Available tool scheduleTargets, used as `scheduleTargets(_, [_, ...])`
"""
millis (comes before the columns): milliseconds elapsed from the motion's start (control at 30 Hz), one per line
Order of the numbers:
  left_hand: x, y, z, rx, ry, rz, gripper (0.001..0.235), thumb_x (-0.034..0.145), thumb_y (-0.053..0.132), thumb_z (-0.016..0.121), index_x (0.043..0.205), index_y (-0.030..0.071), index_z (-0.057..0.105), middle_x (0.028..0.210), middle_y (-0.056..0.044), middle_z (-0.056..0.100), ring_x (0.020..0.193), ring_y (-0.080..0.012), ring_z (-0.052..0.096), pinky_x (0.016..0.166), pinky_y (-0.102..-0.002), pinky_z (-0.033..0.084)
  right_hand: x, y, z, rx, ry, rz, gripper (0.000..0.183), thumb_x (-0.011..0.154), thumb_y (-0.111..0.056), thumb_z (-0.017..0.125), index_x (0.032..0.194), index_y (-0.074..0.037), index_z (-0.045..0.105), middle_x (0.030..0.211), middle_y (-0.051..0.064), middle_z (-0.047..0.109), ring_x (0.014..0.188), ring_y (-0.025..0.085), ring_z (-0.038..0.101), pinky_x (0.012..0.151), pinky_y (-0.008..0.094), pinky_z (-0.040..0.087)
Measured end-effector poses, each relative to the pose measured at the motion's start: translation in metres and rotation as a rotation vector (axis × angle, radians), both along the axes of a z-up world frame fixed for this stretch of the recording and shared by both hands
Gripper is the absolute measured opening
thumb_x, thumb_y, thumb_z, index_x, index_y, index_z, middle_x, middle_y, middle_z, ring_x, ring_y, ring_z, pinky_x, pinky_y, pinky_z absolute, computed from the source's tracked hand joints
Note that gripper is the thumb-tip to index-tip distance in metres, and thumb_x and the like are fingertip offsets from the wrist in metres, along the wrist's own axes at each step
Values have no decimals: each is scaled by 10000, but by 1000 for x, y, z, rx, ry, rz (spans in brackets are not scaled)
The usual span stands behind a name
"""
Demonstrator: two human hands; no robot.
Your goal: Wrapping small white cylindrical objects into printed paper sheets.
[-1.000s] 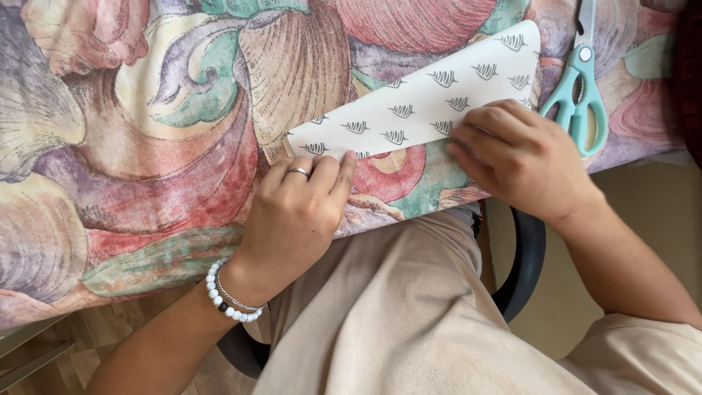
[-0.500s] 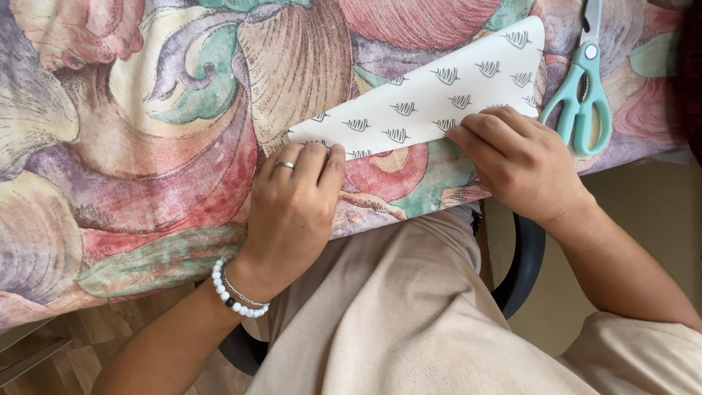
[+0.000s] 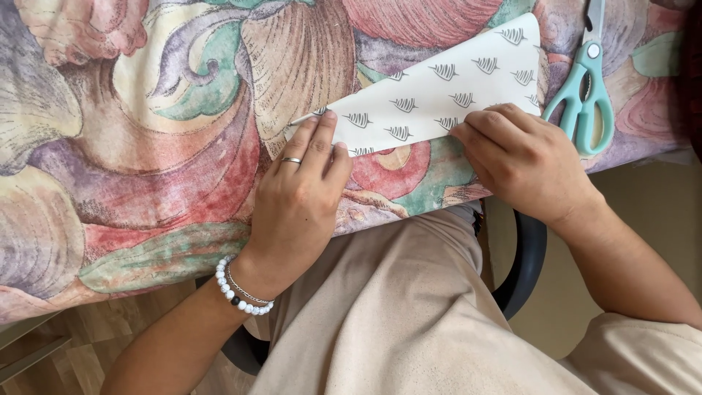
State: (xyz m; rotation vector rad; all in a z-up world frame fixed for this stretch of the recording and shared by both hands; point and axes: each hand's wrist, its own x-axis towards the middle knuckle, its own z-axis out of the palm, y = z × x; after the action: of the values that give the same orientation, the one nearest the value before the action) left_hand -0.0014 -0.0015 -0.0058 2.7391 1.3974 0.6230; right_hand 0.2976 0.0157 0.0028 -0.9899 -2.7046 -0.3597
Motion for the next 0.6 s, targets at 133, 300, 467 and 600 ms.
scheduleTargets(133, [1,0,0,-8,40,19,151,1014,-17,522,1075,41,647,1439,-222,595,1285,-388,621,929,-407,610,-2,1,3,-7,-28,-15,60,1050,4,692,1055,-20,747,1041,74,639,880,222,668,755,291,575])
scheduleTargets(300, [1,2,2,-39,99,22,133,1013,36,487,1058,91,600,1478,-211,575,1339,-386,594,904,-390,593,-5,0,9,-33,-59,-52,72,1045,13,707,1074,-36,751,1003,44,647,892,209,679,700,286,562])
scheduleTargets(467, [1,4,4,-24,127,24,126,991,33,491,1034,102,587,1466,-194,591,1304,-381,621,833,-401,580,-15,2,12,-85,2,-2,91,1038,7,738,1124,-14,760,1035,76,658,905,232,673,702,308,571])
scheduleTargets(600, [-1,5,10,2,114,4,135,1028,42,490,1025,100,612,1424,-209,619,1269,-377,643,851,-399,591,-38,6,2,-109,134,62,128,1063,54,618,1096,-2,728,1090,88,646,906,263,650,714,362,545])
